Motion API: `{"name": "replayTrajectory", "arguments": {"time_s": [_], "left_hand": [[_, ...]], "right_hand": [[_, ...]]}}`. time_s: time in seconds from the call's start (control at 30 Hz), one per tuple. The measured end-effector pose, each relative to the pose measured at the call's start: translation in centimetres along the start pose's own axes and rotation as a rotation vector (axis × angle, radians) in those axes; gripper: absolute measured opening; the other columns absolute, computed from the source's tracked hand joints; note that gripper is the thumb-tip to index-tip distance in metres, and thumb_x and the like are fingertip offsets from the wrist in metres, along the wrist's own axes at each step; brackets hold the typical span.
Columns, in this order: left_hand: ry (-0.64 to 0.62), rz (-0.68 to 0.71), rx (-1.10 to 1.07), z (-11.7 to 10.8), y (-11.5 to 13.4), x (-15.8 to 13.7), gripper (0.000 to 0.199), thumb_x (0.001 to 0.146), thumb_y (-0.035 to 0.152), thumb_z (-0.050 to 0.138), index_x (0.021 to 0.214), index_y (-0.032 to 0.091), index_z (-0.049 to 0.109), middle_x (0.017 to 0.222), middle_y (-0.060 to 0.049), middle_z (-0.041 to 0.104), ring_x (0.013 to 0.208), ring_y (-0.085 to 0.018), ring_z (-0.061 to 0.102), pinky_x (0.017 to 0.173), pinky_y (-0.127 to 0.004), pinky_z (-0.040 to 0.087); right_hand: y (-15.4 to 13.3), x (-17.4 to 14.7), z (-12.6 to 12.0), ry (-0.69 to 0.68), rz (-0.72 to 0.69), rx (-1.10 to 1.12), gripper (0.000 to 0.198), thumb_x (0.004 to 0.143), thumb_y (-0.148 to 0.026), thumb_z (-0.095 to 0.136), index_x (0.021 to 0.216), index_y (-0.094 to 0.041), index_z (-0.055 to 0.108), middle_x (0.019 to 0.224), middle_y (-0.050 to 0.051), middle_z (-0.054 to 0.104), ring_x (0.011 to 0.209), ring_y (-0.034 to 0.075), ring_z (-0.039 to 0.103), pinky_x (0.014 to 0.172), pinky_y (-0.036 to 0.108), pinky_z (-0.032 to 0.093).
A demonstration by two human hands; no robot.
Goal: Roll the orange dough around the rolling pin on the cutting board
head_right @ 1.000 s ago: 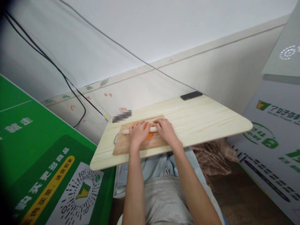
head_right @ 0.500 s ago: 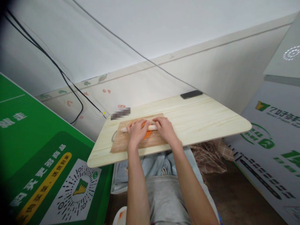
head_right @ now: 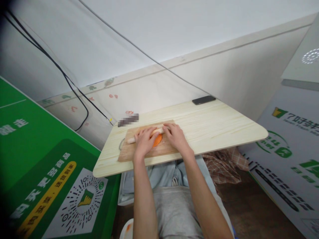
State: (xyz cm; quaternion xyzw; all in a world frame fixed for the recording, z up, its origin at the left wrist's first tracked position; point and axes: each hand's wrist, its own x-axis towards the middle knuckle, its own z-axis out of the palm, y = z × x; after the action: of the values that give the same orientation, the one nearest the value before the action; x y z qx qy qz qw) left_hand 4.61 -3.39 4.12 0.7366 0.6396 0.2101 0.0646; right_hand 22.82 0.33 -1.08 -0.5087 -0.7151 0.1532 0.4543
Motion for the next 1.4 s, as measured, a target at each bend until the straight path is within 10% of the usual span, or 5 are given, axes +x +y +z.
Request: {"name": "replayTrajectory", "arguments": {"time_s": [0.43,1.4], "left_hand": [[-0.130,0.055,-0.074,-1.2,-0.2,-1.1,0.042,0.110,0.048,0.045,0.141,0.034,0.070,0.155,-0.002,0.066,0.153,-0.028,0.047,0.132,-0.050,0.027],[0.011,0.011,0.011,0.7,1.3,1.0,0.037,0.106,0.049,0.054,0.135,0.035,0.072,0.146,-0.003,0.072,0.138,-0.031,0.057,0.119,-0.052,0.037]], "right_hand": [[-0.3,-0.1,0.0,0.007,-0.016,-0.001,0.036,0.109,-0.045,0.049,0.115,-0.025,0.079,0.125,0.013,0.072,0.123,0.031,0.065,0.116,0.050,0.049],[-0.1,0.0,0.0,-0.010,-0.004,-0.041,0.031,0.105,-0.036,0.056,0.128,-0.026,0.075,0.131,0.013,0.069,0.128,0.031,0.064,0.116,0.050,0.050]]}}
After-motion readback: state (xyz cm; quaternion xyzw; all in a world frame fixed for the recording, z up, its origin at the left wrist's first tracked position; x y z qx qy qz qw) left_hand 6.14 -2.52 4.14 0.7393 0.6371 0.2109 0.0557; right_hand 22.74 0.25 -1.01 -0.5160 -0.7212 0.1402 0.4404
